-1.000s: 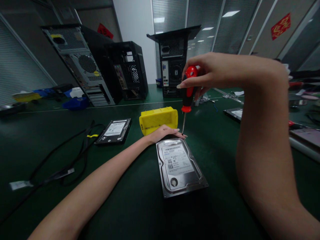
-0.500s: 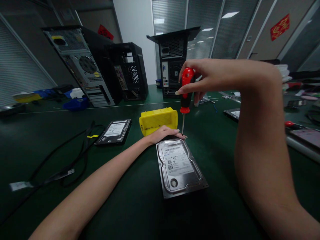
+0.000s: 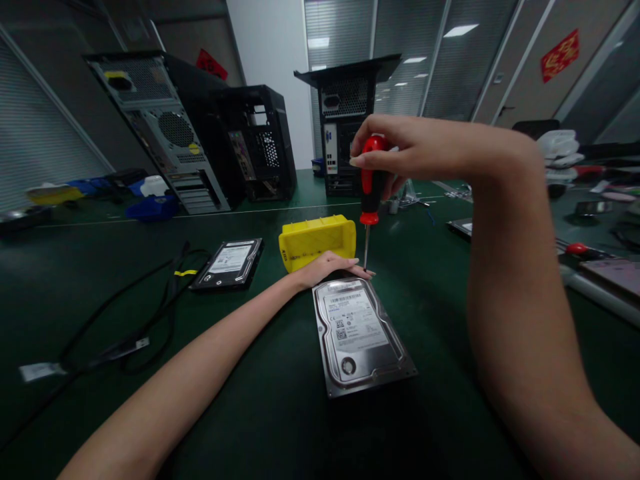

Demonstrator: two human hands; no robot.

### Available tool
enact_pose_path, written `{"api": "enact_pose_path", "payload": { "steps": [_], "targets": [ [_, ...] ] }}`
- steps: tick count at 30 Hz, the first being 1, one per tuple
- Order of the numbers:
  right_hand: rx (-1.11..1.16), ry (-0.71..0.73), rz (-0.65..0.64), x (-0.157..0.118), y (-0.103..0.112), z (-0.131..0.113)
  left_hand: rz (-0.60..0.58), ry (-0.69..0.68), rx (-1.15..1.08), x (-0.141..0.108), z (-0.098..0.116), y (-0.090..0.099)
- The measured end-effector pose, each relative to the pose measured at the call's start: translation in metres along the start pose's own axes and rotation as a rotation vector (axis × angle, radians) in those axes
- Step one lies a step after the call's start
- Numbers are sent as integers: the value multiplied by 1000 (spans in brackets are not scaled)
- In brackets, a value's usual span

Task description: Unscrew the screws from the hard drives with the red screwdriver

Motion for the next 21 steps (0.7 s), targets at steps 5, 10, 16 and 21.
{"api": "enact_pose_path", "payload": {
  "steps": [5, 10, 16, 21],
  "targets": [
    [-34, 11, -11, -1, -1, -5, 8, 13, -21, 0, -1, -1],
    [-36, 7, -6, -2, 0, -6, 50, 13, -73, -1, -2, -1],
    [-18, 13, -28, -3, 2, -3, 161, 21, -112, 0, -8, 3],
    [27, 43, -78, -5, 3, -3, 212, 33, -109, 4, -15, 5]
  ]
}}
Point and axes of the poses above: each hand's wrist, its own x-axis towards the middle knuckle, its own y-axis out of the back of the hand, z = x × y, the point moved 1 cm from there along x, towards the middle knuckle
